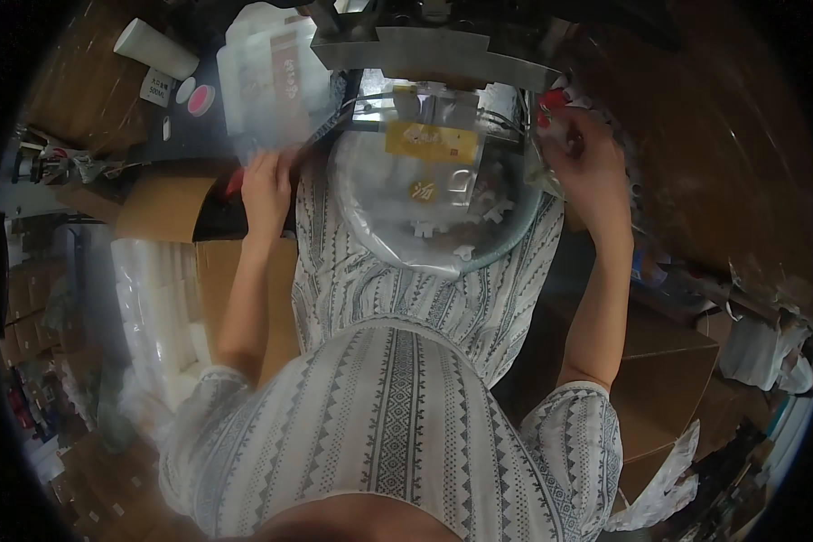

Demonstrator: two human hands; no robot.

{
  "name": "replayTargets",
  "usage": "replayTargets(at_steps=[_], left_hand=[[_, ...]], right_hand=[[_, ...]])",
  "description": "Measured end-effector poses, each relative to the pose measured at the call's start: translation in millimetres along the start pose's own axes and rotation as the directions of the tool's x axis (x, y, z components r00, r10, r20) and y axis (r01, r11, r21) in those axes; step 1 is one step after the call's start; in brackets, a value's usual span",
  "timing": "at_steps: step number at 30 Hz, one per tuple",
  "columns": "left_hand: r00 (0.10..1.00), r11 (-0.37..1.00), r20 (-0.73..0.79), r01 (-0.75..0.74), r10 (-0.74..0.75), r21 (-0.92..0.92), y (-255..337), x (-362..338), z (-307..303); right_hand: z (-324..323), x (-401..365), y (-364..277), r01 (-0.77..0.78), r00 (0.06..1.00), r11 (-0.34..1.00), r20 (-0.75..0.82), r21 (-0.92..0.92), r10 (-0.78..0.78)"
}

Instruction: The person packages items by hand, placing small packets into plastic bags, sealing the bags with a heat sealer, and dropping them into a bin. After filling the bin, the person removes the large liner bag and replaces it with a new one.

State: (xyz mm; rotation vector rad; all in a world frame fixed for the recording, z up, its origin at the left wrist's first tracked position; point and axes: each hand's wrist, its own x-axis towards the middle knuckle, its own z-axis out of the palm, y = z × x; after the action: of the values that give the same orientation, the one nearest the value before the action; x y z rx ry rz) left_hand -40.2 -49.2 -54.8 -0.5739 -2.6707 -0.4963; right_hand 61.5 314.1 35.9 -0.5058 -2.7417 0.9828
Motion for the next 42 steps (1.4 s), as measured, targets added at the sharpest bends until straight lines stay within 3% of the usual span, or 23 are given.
replayTargets(at_steps=[2, 4, 7, 12, 15, 17, 18, 20, 21, 23, 25, 26, 27, 28, 29, 31, 32, 33, 34, 36, 39, 41, 42], left_hand=[[0.998, 0.989, -0.051, 0.034, -0.042, -0.146, 20.4, -8.4, -9.4], [0.998, 0.979, -0.055, 0.008, -0.019, -0.203, 43.8, -13.2, -18.8], [0.997, 0.964, -0.069, -0.055, 0.038, -0.261, 66.3, -10.9, -36.0], [0.977, 0.924, 0.049, -0.18, 0.209, -0.338, 80.2, -10.2, -35.1], [0.949, 0.833, 0.224, -0.065, 0.222, -0.549, 89.8, -12.1, -11.5], [0.845, 0.572, 0.527, 0.389, 0.089, -0.722, 98.4, -3.9, 5.4], [0.847, 0.57, 0.524, 0.389, 0.087, -0.723, 101.2, 5.9, 10.8], [0.701, 0.501, 0.714, 0.618, -0.002, -0.606, 105.2, 30.2, 17.7], [0.7, 0.501, 0.714, 0.619, -0.003, -0.605, 107.9, 38.3, 19.9], [0.633, 0.081, 0.774, 0.772, -0.011, -0.631, 113.5, 48.3, 23.9], [0.635, 0.056, 0.773, 0.772, -0.017, -0.633, 116.3, 48.6, 28.6], [0.636, 0.034, 0.771, 0.771, -0.026, -0.635, 116.2, 47.8, 29.7], [0.633, 0.034, 0.774, 0.774, -0.028, -0.632, 113.8, 46.0, 27.9], [0.721, 0.25, 0.688, 0.684, -0.084, -0.686, 108.9, 45.6, 23.9], [0.81, 0.459, 0.576, 0.556, -0.111, -0.693, 101.3, 49.4, 19.8], [0.99, 0.809, -0.015, 0.105, -0.14, -0.578, 51.7, 67.9, 24.8], [0.99, 0.809, -0.006, 0.113, -0.143, -0.576, 27.9, 59.0, 33.8], [0.997, 0.996, -0.076, -0.002, -0.005, -0.088, 4.5, 48.5, 47.5], [0.986, 0.898, -0.074, -0.104, 0.15, 0.428, 0.9, 48.3, 46.2], [0.959, 0.931, -0.111, -0.217, 0.259, 0.294, 1.9, 31.0, 33.4], [0.984, 0.984, 0.024, -0.177, 0.178, -0.02, 1.4, 11.6, 5.2], [0.998, 0.991, 0.0, 0.065, -0.066, -0.115, 8.3, 4.2, -12.1], [0.998, 0.991, 0.0, 0.064, -0.064, -0.116, 16.5, 1.9, -19.4]], right_hand=[[8.3, -3.6, -15.5, -0.004, 0.994, 0.994, 0.11, 0.111, -0.008], [28.9, -9.5, -35.9, 0.305, 0.92, 0.879, 0.124, 0.367, -0.371], [46.9, -12.2, -59.7, 0.455, 0.87, 0.866, 0.103, 0.21, -0.482], [46.9, -14.7, -65.7, 0.474, 0.81, 0.833, 0.23, 0.284, -0.54], [46.2, -11.3, -53.2, 0.322, 0.861, 0.878, 0.276, 0.355, -0.428], [45.9, -7.5, -40.2, 0.239, 0.905, 0.892, 0.244, 0.385, -0.348], [44.7, -5.4, -32.4, 0.282, 0.936, 0.904, 0.115, 0.321, -0.333], [36.2, -3.9, -21.0, 0.317, 0.946, 0.914, -0.02, 0.253, -0.322], [27.9, -5.6, -17.2, 0.296, 0.954, 0.942, 0.0, 0.155, -0.3], [16.6, -5.5, -12.5, 0.27, 0.962, 0.961, 0.02, 0.052, -0.271], [9.6, -2.3, -8.2, 0.079, 0.989, 0.945, -0.093, -0.316, -0.113], [12.6, 5.2, 7.8, 0.079, 0.989, 0.945, -0.09, -0.316, -0.113], [21.9, 16.0, 33.7, 0.012, 0.998, 0.871, -0.042, -0.491, -0.038], [27.8, 20.8, 50.1, -0.041, 0.999, 0.76, -0.011, -0.649, 0.044], [28.6, 23.8, 52.8, -0.038, 0.999, 0.761, -0.016, -0.648, 0.036], [29.7, 26.7, 55.5, 0.009, 1.0, 0.884, 0.005, -0.467, -0.008], [28.4, 22.5, 56.2, 0.007, 1.0, 0.884, 0.013, -0.467, -0.001], [24.4, 21.6, 54.7, 0.045, 0.999, 0.909, 0.037, -0.414, -0.033], [20.8, 23.0, 52.8, 0.088, 0.996, 0.93, 0.056, -0.358, -0.073], [17.2, 18.5, 50.7, 0.074, 0.997, 0.948, 0.003, -0.309, -0.077], [10.0, -1.0, 18.9, 0.133, 0.99, 0.986, -0.031, -0.105, -0.137], [12.7, -8.6, -22.0, 0.214, 0.976, 0.975, -0.046, 0.056, -0.212], [17.8, -12.0, -42.2, 0.186, 0.977, 0.964, 0.071, 0.188, -0.203]])
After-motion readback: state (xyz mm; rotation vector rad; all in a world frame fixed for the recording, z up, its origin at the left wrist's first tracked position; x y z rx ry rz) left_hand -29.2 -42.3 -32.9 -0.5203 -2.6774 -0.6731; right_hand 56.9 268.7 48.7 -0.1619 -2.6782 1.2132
